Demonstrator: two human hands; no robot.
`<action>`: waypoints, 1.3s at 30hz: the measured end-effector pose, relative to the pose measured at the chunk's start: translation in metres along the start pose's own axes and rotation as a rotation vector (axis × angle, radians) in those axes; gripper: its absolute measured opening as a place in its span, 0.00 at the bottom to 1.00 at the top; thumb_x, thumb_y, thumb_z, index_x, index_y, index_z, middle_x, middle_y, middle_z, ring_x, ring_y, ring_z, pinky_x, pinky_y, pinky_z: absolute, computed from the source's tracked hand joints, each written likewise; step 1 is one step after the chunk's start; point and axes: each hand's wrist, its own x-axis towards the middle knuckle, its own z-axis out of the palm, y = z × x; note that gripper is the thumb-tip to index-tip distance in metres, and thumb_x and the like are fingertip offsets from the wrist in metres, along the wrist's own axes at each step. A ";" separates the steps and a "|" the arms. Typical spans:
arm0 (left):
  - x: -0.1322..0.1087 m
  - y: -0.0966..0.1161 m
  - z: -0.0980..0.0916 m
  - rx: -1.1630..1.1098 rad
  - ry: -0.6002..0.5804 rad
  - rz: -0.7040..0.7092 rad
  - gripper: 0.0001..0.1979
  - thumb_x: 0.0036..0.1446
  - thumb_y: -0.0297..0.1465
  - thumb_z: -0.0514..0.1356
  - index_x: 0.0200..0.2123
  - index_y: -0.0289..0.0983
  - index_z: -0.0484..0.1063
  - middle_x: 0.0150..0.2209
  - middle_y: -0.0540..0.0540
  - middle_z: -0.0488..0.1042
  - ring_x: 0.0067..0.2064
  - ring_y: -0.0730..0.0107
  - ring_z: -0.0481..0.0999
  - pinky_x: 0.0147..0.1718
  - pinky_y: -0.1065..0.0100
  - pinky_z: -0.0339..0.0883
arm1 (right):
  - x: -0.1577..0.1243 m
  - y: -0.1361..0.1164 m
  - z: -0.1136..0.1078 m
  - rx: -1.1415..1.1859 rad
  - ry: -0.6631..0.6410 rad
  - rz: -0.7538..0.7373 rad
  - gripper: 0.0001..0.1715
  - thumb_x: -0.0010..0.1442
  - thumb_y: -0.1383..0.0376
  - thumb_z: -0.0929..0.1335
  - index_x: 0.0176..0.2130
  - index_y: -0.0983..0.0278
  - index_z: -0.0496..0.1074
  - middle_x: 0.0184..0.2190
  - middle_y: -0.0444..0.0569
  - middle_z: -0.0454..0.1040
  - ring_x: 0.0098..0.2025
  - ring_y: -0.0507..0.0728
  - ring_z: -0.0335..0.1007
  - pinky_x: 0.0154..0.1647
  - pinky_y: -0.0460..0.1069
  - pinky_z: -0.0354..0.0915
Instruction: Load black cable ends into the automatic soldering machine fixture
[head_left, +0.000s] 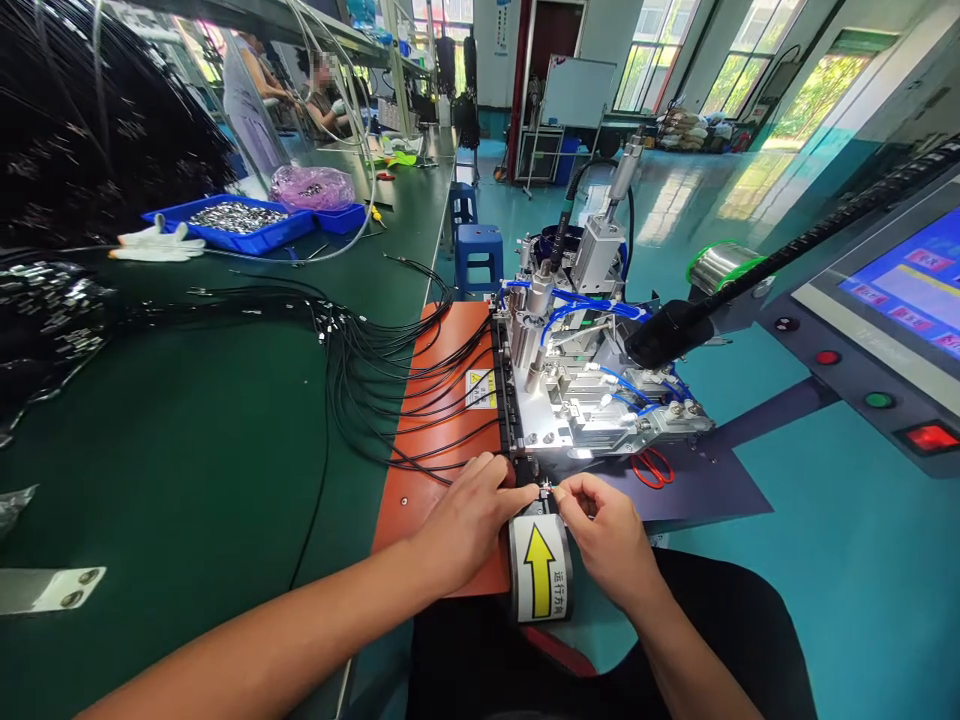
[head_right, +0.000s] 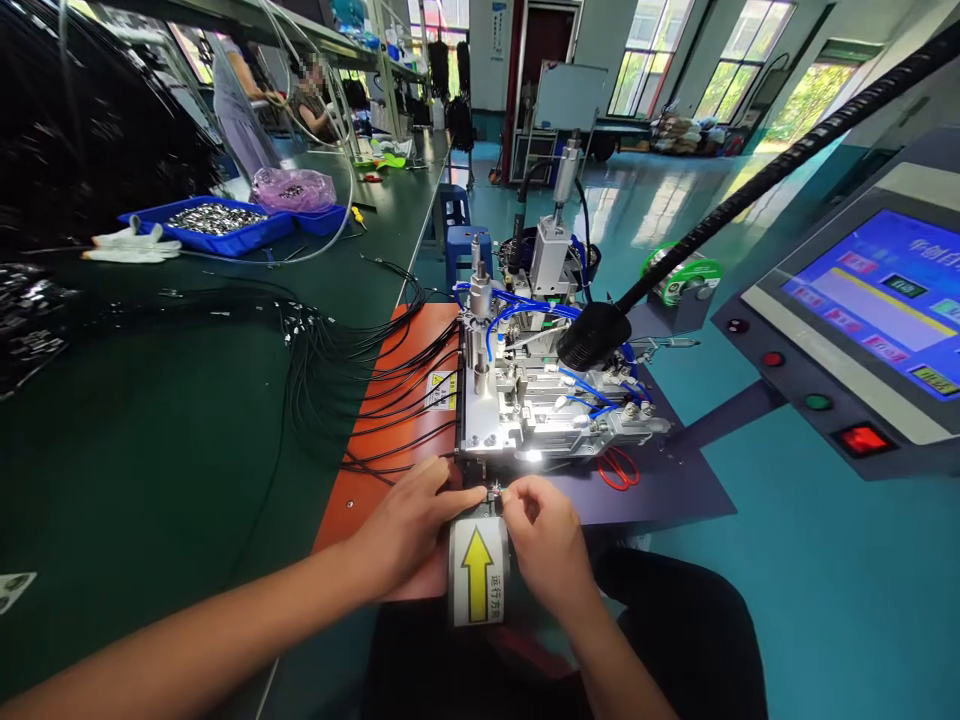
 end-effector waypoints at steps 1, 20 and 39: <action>0.000 0.000 0.000 0.002 -0.001 -0.004 0.16 0.62 0.22 0.53 0.48 0.44 0.74 0.35 0.46 0.64 0.38 0.64 0.63 0.37 0.66 0.59 | 0.000 0.002 0.000 0.000 -0.002 -0.001 0.14 0.62 0.57 0.65 0.29 0.62 0.71 0.25 0.43 0.72 0.28 0.55 0.67 0.30 0.48 0.60; 0.003 0.002 0.001 0.006 -0.032 -0.036 0.17 0.61 0.23 0.54 0.48 0.45 0.74 0.35 0.47 0.63 0.38 0.65 0.62 0.37 0.67 0.59 | 0.015 0.009 -0.008 0.081 -0.046 -0.145 0.12 0.63 0.57 0.67 0.36 0.60 0.77 0.37 0.47 0.78 0.39 0.57 0.73 0.40 0.50 0.66; 0.006 0.004 -0.008 0.137 0.020 -0.001 0.09 0.64 0.23 0.53 0.38 0.39 0.73 0.32 0.48 0.67 0.35 0.66 0.63 0.33 0.65 0.55 | 0.014 0.009 -0.001 -0.035 0.005 -0.071 0.15 0.62 0.56 0.65 0.31 0.61 0.74 0.26 0.44 0.73 0.29 0.55 0.67 0.30 0.48 0.60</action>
